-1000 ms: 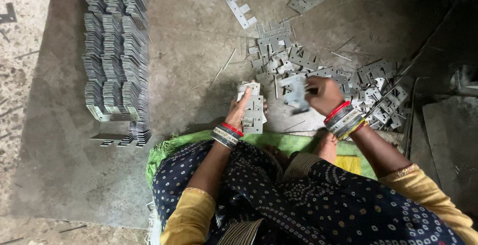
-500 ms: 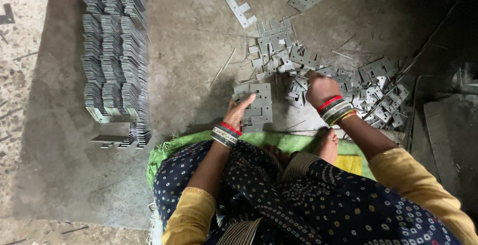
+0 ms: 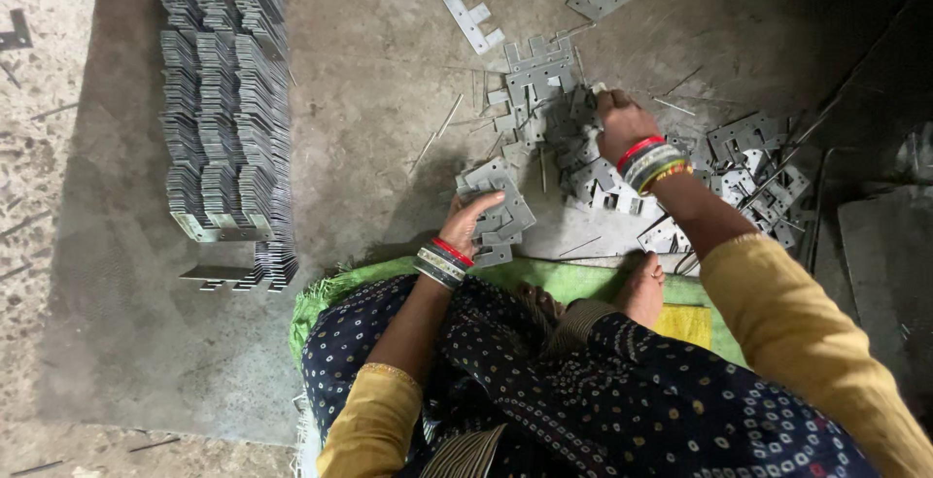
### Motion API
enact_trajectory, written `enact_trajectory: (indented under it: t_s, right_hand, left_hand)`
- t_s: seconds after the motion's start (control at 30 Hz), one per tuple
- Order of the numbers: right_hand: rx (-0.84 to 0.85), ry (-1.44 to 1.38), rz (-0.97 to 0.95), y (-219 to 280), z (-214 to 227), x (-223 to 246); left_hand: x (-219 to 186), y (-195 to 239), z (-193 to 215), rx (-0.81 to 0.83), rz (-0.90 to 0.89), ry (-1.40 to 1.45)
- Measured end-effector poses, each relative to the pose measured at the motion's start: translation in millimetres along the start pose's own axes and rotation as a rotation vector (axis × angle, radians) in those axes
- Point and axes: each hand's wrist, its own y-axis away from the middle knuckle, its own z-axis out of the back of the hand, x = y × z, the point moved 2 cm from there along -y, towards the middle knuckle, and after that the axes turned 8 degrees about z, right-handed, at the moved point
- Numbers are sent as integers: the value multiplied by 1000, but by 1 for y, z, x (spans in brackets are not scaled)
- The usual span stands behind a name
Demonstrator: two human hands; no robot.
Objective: The person assembles metal E-shaped components by sliding them onto thin metal rods to create a stacked core, then gathers scattered metal pieces from the floor.
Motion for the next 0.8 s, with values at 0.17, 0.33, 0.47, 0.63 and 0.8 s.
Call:
enact_trajectory:
  t_s: [0.17,0.33,0.47,0.63,0.8]
  right_hand:
    - [-115,267,330,-19,-40,-35]
    - [-105,186,101,-7,-3,-33]
    - [-227,-399,196,25,32,-1]
    - [26,-107,259,62,18,28]
    - [-16,524,397,71,9,29]
  left_hand:
    - [-5,9,-2,133,55,132]
    - [-6,16,-7,228,94,272]
    - [-11,22,-12,255,140,323]
    - [-11,14,-12,116,10,219]
    - [-18,29,-15,231,-13,140]
